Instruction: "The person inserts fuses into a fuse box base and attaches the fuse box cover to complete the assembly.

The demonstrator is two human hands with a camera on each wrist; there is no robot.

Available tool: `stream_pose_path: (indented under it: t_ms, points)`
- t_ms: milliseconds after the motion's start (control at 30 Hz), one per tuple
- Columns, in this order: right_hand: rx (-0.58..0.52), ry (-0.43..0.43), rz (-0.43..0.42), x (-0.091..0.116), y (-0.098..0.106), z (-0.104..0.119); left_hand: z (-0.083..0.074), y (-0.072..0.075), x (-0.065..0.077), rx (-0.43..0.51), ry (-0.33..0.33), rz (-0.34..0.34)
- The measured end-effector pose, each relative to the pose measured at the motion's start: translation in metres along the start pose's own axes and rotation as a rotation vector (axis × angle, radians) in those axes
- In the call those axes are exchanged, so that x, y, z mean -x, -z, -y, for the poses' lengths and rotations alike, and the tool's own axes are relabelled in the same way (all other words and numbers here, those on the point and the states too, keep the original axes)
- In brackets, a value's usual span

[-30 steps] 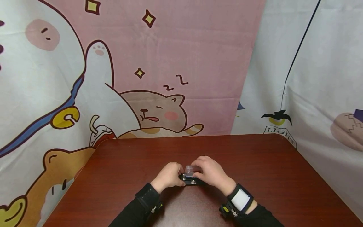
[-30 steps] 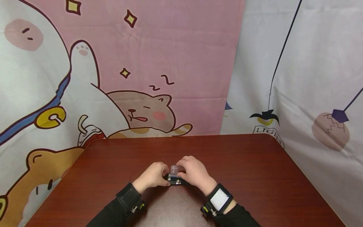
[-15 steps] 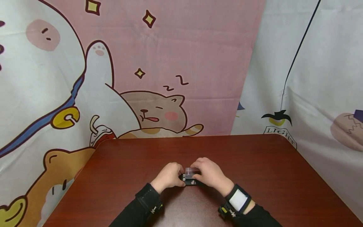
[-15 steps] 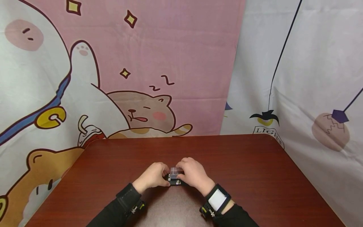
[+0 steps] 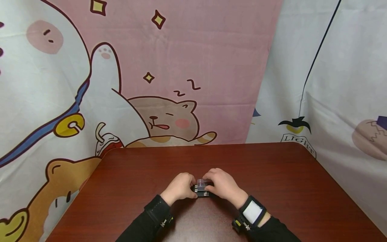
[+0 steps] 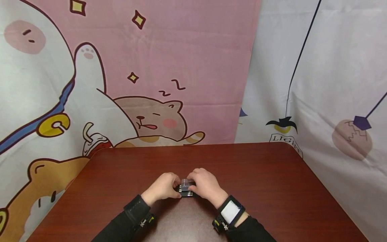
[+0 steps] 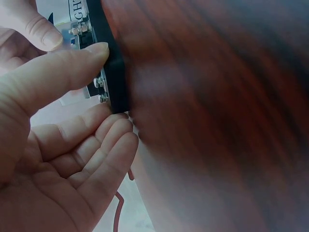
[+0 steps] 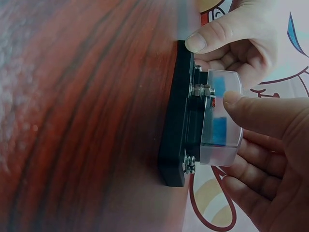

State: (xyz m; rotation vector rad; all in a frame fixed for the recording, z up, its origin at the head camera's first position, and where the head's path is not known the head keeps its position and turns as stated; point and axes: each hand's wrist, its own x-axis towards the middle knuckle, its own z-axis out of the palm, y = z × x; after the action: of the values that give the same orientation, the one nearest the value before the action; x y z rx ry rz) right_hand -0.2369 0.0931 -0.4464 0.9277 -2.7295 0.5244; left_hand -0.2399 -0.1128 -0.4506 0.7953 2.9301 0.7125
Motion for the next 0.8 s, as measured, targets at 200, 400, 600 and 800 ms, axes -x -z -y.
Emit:
stream_pose_path:
  t_ms: [200,400,600,800]
  points:
    - [-0.005,0.0,-0.003,0.0,-0.0001,-0.0002,0.0004,0.0001,-0.0003,0.003,-0.004,-0.001]
    - [-0.008,0.0,-0.004,0.0,-0.0002,-0.0004,0.0004,-0.0002,-0.0008,0.006,0.001,0.003]
    - [-0.006,-0.002,-0.004,0.0002,-0.0005,-0.0008,-0.0002,0.0001,-0.0008,0.01,0.007,0.007]
    - [-0.023,-0.002,0.002,0.0002,-0.0015,-0.0014,-0.0008,0.0007,-0.0003,0.011,0.004,0.006]
